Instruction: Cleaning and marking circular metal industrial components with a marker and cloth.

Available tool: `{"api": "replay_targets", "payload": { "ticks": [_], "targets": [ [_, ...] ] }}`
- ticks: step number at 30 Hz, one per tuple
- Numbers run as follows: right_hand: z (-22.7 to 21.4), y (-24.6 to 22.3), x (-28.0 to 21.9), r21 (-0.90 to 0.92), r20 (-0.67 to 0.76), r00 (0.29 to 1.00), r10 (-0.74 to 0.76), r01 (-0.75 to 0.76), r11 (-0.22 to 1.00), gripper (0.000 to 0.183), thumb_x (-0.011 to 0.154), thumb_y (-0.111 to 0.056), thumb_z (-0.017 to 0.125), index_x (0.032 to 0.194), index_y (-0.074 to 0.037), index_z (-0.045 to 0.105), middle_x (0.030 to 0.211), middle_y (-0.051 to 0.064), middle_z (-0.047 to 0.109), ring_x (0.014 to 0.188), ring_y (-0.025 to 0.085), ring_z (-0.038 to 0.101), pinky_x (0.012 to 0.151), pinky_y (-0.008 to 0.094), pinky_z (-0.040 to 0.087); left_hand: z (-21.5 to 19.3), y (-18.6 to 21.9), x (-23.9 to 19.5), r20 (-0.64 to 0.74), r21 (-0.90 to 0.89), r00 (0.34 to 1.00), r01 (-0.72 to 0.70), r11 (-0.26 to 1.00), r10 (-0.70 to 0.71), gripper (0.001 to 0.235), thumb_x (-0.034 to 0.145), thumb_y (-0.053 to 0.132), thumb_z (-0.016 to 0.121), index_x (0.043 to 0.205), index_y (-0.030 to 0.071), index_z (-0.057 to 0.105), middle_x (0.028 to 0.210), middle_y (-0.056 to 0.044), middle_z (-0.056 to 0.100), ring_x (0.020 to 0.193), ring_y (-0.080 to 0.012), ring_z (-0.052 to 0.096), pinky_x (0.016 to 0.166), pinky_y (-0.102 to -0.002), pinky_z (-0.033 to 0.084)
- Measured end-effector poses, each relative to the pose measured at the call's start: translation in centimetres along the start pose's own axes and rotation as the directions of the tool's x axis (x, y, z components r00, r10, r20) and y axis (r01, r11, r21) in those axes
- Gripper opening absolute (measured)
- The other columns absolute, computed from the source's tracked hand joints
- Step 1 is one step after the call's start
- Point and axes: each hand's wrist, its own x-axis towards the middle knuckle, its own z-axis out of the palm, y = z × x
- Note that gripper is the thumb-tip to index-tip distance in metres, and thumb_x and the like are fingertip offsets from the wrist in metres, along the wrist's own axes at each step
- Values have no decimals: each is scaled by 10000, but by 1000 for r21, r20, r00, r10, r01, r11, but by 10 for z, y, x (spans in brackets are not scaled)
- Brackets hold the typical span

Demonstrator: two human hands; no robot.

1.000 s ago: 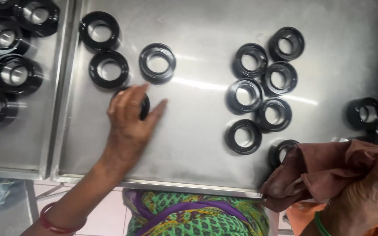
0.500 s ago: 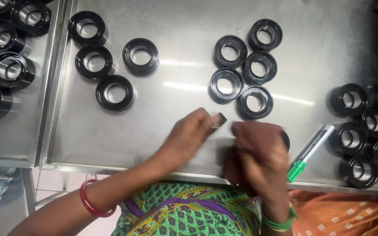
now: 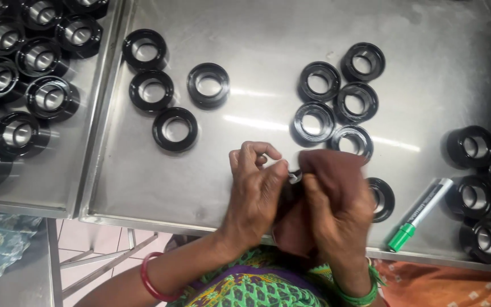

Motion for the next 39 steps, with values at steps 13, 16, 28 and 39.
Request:
{"api": "replay_targets", "payload": {
  "ticks": [13,16,28,39],
  "targets": [
    [40,25,14,506,36,898,439,-395,767,451,1062,-425,533,885,-17,605,798,30,581,727,116,518,653,277,459,-35,2,24,-88,-113,986,-149,982,140,413,1117,364,368,931,93,617,995,-73,588,1015,-185,451,955,-362,379],
    [47,23,16,540,29,924,382,-336,772,456,1081,-420,535,886,-17,622,820,29,610,750,116,548,675,265,480,-37,-4,18,-85,-107,978,-201,974,193,353,1110,409,371,1023,120,554,1113,-70,564,1067,-183,460,967,-350,403],
    [-32,42,12,-39,-341,940,-22,9,999,295,1084,-278,650,978,-10,715,912,106,716,721,144,682,629,269,534,-35,-37,35,287,129,955,43,991,-79,592,991,484,606,1437,130,444,1307,-154,450,1152,-293,512,1022,-427,465],
    [-80,24,-22,234,-521,848,93,37,972,418,1071,-550,567,1163,-144,589,737,68,695,641,136,734,581,290,637,-25,-87,91,368,779,792,-549,304,488,354,977,109,683,1323,89,612,1456,-171,492,1451,-313,377,1251,-457,376]
  ]
}}
